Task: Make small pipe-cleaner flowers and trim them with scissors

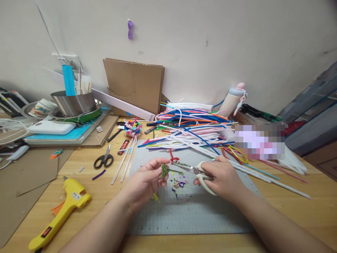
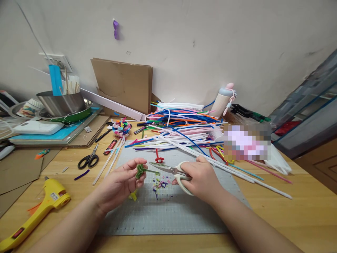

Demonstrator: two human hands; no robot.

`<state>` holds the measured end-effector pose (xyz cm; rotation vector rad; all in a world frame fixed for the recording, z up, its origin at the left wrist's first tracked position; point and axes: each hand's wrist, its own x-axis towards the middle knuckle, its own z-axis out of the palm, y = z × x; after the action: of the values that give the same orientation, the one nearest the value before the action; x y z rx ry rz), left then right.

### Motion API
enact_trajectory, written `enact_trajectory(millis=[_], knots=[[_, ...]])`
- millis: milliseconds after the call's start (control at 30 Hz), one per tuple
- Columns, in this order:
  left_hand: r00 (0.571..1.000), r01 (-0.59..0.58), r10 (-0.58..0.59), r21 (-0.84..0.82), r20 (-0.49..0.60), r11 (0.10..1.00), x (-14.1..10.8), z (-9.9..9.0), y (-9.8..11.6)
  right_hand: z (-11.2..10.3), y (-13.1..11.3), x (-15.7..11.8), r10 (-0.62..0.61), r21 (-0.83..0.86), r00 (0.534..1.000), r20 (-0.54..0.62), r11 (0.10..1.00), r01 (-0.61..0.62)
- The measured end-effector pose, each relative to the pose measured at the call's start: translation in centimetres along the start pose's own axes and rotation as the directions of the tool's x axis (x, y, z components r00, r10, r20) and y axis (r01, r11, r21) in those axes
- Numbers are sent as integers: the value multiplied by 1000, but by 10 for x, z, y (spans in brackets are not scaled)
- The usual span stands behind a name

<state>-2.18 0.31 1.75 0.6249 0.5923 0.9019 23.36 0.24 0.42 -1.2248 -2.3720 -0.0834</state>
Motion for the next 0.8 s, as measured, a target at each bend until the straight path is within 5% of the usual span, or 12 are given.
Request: enact_trajectory(millis=[800], knots=[[995, 23, -19, 34, -98, 999, 1, 5, 4, 0, -3, 0, 10, -104, 999, -33, 994, -14]])
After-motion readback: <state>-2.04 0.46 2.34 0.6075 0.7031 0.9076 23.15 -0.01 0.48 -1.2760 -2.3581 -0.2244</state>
